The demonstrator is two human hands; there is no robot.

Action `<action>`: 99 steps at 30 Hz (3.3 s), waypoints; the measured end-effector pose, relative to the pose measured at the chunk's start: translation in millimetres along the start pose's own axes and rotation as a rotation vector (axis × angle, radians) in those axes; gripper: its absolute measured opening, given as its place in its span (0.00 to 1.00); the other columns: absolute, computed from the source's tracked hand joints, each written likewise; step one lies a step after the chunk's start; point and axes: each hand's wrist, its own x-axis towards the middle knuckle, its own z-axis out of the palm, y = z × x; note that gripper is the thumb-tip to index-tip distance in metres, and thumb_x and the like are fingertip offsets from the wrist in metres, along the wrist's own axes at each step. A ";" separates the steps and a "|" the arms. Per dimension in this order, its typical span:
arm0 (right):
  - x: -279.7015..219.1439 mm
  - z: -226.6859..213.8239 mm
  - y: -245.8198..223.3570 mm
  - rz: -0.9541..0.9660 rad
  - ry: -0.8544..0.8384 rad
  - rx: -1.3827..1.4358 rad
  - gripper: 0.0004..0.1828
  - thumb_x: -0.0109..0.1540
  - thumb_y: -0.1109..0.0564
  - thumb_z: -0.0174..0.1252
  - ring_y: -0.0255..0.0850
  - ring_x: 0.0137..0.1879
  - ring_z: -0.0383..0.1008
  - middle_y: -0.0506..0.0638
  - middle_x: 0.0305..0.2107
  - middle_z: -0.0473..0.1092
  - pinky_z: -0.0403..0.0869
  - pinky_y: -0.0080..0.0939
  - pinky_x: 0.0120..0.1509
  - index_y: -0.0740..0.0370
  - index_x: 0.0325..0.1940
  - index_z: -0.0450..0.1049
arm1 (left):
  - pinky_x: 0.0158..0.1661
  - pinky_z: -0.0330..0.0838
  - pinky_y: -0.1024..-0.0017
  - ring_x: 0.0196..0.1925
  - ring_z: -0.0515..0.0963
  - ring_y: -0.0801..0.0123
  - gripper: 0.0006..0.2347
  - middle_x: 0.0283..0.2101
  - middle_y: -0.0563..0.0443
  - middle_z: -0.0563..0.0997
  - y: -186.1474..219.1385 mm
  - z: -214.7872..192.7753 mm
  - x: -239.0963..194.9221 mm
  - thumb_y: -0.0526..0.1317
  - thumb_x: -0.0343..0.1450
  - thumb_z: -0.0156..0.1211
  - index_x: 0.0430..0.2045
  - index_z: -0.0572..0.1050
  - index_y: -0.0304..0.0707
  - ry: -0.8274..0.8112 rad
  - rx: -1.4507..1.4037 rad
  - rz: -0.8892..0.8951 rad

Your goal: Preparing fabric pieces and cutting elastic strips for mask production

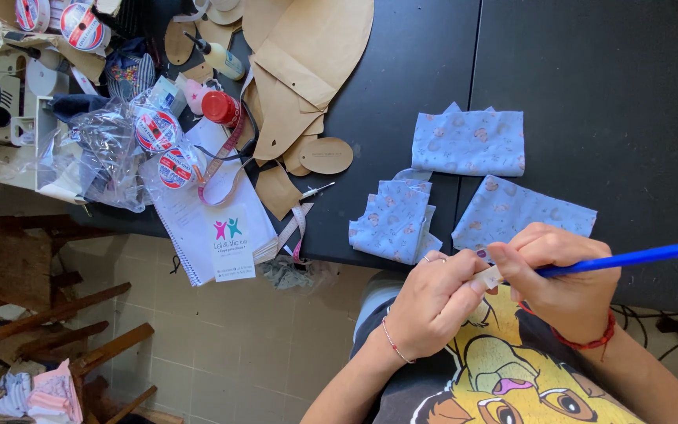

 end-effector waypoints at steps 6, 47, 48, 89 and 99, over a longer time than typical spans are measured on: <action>-1.2 -2.9 -2.7 0.041 0.082 0.090 0.12 0.53 0.66 0.50 0.32 0.18 0.59 0.44 0.08 0.60 0.62 0.28 0.27 0.58 0.16 0.60 | 0.35 0.52 0.71 0.24 0.65 0.65 0.10 0.21 0.57 0.65 5.3 1.1 -1.8 0.41 0.69 0.32 0.29 0.65 0.41 0.031 -0.001 -0.039; 11.7 19.6 35.5 0.283 -0.420 -0.318 0.06 0.56 0.56 0.50 0.36 0.34 0.66 0.48 0.28 0.66 0.65 0.32 0.38 0.60 0.30 0.69 | 0.17 0.60 0.67 0.16 0.69 0.58 0.01 0.17 0.53 0.71 -39.9 -18.6 0.6 0.35 0.66 0.49 0.28 0.67 0.43 0.415 0.581 -0.003; 10.7 19.7 35.8 0.281 -0.424 -0.316 0.06 0.56 0.55 0.50 0.35 0.35 0.66 0.47 0.28 0.66 0.64 0.32 0.39 0.60 0.30 0.69 | 0.16 0.60 0.68 0.16 0.69 0.59 0.01 0.17 0.53 0.72 -40.3 -17.6 -0.1 0.37 0.67 0.49 0.26 0.67 0.43 0.426 0.582 -0.032; 31.2 125.0 163.6 -0.063 -0.716 -1.076 0.14 0.44 0.44 0.60 0.43 0.35 0.66 0.42 0.23 0.58 0.62 0.43 0.39 0.47 0.21 0.62 | 0.23 0.62 0.77 0.15 0.62 0.73 0.16 0.10 0.55 0.63 -53.0 -79.5 -66.8 0.39 0.69 0.33 0.49 0.61 0.36 0.764 -0.071 -0.321; 30.0 63.9 -1.3 0.239 -0.289 0.285 0.08 0.57 0.60 0.48 0.32 0.17 0.64 0.51 0.20 0.65 0.66 0.22 0.20 0.63 0.22 0.67 | 0.24 0.57 0.76 0.17 0.59 0.73 0.18 0.16 0.57 0.60 -21.3 -56.4 -42.0 0.35 0.67 0.32 0.53 0.56 0.40 0.479 -0.116 -0.233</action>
